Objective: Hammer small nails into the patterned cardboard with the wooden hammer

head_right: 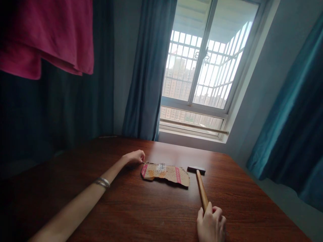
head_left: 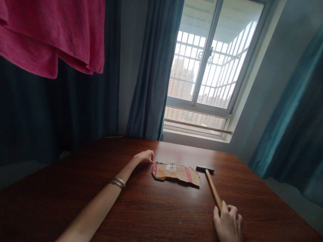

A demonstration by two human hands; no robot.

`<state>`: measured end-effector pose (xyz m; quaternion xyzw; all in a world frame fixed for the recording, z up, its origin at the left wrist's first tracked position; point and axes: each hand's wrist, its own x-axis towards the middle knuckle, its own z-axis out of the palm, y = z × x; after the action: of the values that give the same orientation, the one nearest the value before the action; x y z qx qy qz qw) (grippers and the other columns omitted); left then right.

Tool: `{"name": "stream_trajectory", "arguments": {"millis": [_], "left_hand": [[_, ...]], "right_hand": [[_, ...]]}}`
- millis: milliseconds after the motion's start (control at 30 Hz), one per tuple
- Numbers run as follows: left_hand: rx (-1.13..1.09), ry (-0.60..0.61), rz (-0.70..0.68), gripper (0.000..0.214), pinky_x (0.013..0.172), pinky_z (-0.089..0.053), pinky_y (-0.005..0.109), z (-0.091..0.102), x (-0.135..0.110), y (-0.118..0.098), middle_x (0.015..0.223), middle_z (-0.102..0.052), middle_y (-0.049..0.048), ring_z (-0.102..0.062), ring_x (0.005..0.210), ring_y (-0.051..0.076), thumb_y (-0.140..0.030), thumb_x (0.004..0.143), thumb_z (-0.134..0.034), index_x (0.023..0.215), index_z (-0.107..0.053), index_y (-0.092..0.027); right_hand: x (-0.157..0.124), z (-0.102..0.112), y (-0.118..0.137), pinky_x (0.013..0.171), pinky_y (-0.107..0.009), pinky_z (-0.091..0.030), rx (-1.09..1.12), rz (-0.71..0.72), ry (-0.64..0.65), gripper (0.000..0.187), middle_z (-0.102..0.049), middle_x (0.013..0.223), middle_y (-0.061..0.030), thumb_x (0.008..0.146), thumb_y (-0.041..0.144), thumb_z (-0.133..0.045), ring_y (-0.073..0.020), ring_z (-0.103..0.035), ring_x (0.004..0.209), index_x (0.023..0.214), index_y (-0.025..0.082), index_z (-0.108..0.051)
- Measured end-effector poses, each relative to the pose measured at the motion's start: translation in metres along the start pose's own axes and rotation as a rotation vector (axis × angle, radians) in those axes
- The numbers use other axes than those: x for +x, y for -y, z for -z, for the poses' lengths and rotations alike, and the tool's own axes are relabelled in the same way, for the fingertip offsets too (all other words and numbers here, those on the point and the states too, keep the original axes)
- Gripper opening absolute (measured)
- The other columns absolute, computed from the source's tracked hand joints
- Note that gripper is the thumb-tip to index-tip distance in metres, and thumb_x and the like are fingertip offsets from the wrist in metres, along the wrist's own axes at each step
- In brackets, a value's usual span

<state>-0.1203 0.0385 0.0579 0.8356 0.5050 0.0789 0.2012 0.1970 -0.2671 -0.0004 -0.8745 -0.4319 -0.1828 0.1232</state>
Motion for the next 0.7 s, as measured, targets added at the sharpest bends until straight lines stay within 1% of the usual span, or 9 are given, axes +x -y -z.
{"name": "stream_trajectory", "arguments": {"millis": [100, 200, 267, 367, 467, 533, 600, 633, 700], "left_hand": [[0.050, -0.032, -0.026, 0.013, 0.054, -0.037, 0.020, -0.001, 0.003, 0.000, 0.066, -0.065, 0.0029, -0.057, 0.061, 0.015, -0.014, 0.052, -0.062, 0.063, -0.066, -0.019], [0.156, -0.093, -0.080, 0.011, 0.059, -0.038, 0.021, -0.004, 0.005, -0.003, 0.069, -0.065, 0.0048, -0.058, 0.067, 0.017, -0.011, 0.053, -0.062, 0.060, -0.064, -0.018], [0.208, -0.118, -0.093, 0.010, 0.062, -0.038, 0.022, -0.006, 0.006, -0.005, 0.071, -0.065, 0.0065, -0.059, 0.070, 0.018, -0.010, 0.054, -0.062, 0.059, -0.064, -0.018], [0.205, -0.132, -0.045, 0.008, 0.064, -0.039, 0.023, -0.004, 0.005, -0.005, 0.072, -0.065, 0.0071, -0.060, 0.072, 0.018, -0.011, 0.055, -0.063, 0.060, -0.063, -0.017], [0.173, -0.135, 0.003, 0.008, 0.062, -0.039, 0.022, 0.003, 0.004, -0.003, 0.070, -0.065, 0.0055, -0.060, 0.069, 0.018, -0.013, 0.056, -0.063, 0.062, -0.064, -0.018], [0.140, -0.140, 0.006, 0.008, 0.060, -0.038, 0.021, 0.009, 0.004, -0.004, 0.070, -0.065, 0.0040, -0.059, 0.068, 0.016, -0.013, 0.056, -0.062, 0.062, -0.065, -0.018], [0.058, -0.160, -0.030, 0.007, 0.060, -0.038, 0.020, 0.016, 0.005, -0.009, 0.070, -0.065, 0.0025, -0.058, 0.068, 0.015, -0.016, 0.057, -0.061, 0.062, -0.066, -0.018], [-0.006, -0.169, -0.071, 0.008, 0.061, -0.038, 0.019, 0.019, 0.006, -0.014, 0.070, -0.066, 0.0022, -0.058, 0.069, 0.015, -0.018, 0.058, -0.061, 0.064, -0.066, -0.018], [-0.169, -0.189, -0.182, 0.016, 0.062, -0.040, 0.019, 0.023, 0.008, -0.026, 0.071, -0.066, 0.0029, -0.057, 0.070, 0.014, -0.024, 0.062, -0.059, 0.071, -0.068, -0.015]], "right_hand": [[0.000, 0.001, 0.001, 0.069, -0.035, -0.042, 0.023, 0.004, 0.004, 0.031, -0.053, 0.092, -0.0147, 0.081, 0.035, -0.042, -0.0269, -0.056, 0.077, 0.097, 0.015, -0.061], [0.000, 0.002, 0.001, 0.069, -0.034, -0.043, 0.046, 0.001, 0.003, 0.032, -0.052, 0.094, -0.0144, 0.081, 0.034, -0.042, -0.0273, -0.055, 0.080, 0.099, 0.016, -0.061], [-0.001, 0.002, 0.000, 0.070, -0.034, -0.043, 0.066, 0.000, -0.003, 0.032, -0.052, 0.095, -0.0142, 0.080, 0.034, -0.042, -0.0275, -0.054, 0.080, 0.099, 0.016, -0.061], [0.000, 0.000, -0.001, 0.071, -0.035, -0.043, 0.087, -0.004, -0.046, 0.035, -0.051, 0.095, -0.0143, 0.080, 0.033, -0.044, -0.0275, -0.053, 0.079, 0.105, 0.015, -0.059], [0.005, 0.000, 0.001, 0.076, -0.037, -0.042, 0.137, 0.002, -0.137, 0.041, -0.050, 0.099, -0.0157, 0.079, 0.030, -0.045, -0.0281, -0.052, 0.082, 0.113, 0.012, -0.055], [0.011, 0.004, 0.007, 0.079, -0.037, -0.041, 0.233, 0.027, -0.181, 0.041, -0.050, 0.101, -0.0160, 0.078, 0.028, -0.045, -0.0282, -0.051, 0.087, 0.114, 0.011, -0.055], [0.019, 0.012, 0.019, 0.081, -0.036, -0.041, 0.398, 0.072, -0.179, 0.039, -0.051, 0.101, -0.0150, 0.078, 0.028, -0.044, -0.0272, -0.051, 0.090, 0.112, 0.012, -0.057], [0.024, 0.017, 0.027, 0.081, -0.035, -0.042, 0.503, 0.103, -0.158, 0.038, -0.053, 0.101, -0.0141, 0.079, 0.028, -0.043, -0.0261, -0.051, 0.091, 0.109, 0.012, -0.059], [0.036, 0.030, 0.048, 0.078, -0.031, -0.044, 0.745, 0.201, -0.072, 0.035, -0.056, 0.100, -0.0122, 0.080, 0.030, -0.041, -0.0226, -0.054, 0.089, 0.103, 0.015, -0.062]]}}
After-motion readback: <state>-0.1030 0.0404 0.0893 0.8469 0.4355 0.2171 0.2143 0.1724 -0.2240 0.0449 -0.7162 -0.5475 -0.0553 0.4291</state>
